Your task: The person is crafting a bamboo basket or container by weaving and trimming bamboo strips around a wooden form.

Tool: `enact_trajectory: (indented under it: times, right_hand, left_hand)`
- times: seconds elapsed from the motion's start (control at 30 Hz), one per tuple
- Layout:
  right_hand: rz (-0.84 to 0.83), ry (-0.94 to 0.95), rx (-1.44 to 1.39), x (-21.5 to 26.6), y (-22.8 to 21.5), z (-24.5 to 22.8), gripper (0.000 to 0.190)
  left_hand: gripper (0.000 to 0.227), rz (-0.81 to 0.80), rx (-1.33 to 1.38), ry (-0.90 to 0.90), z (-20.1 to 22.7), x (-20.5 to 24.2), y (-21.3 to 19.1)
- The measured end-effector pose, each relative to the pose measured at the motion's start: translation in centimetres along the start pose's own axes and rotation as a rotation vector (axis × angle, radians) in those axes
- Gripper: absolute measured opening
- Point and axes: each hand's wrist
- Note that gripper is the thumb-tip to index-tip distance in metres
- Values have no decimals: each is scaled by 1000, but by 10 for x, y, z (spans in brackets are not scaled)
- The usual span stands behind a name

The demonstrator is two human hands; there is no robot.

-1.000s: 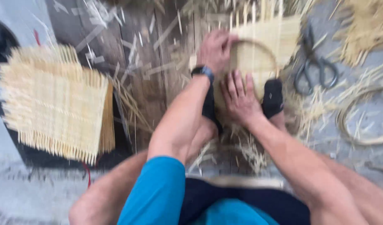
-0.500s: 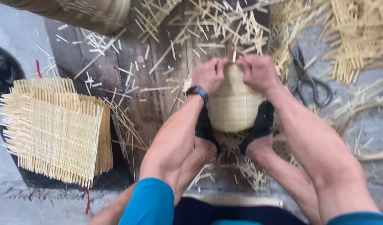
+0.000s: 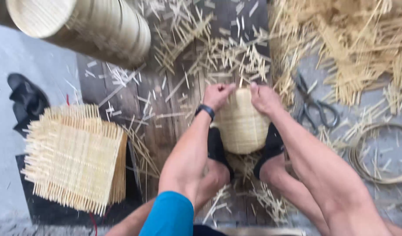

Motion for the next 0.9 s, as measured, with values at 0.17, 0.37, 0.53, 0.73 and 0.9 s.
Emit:
enact_trajectory:
  times: [0.17,0.37,0.53,0.73,0.9]
  right_hand:
    - [294,-548,96,24,4,-54,57]
    - [-201,-501,426,14,-23,-99,68]
    - [-479,-210,557,27,-30,-122,72]
    - [-407,-206,565,14,-32,-132,76]
    - [-328,-118,492,4,-16,-123,85]
  left_hand:
    - [53,95,78,-135,17,66,-5]
    - [25,856,-228,134,-9,139,-1]
    - [39,553,-58,-247,-20,141,-10]
    - [42,543,284,-435,-31,114,-17]
    - [33,404,688,-472,-80,89,-21]
Point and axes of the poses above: each hand's wrist, its own x-axis away from the middle knuckle, its own y-axis out of the palm, z = x × y, and after that the axes turned 8 degrees about x, right-handed
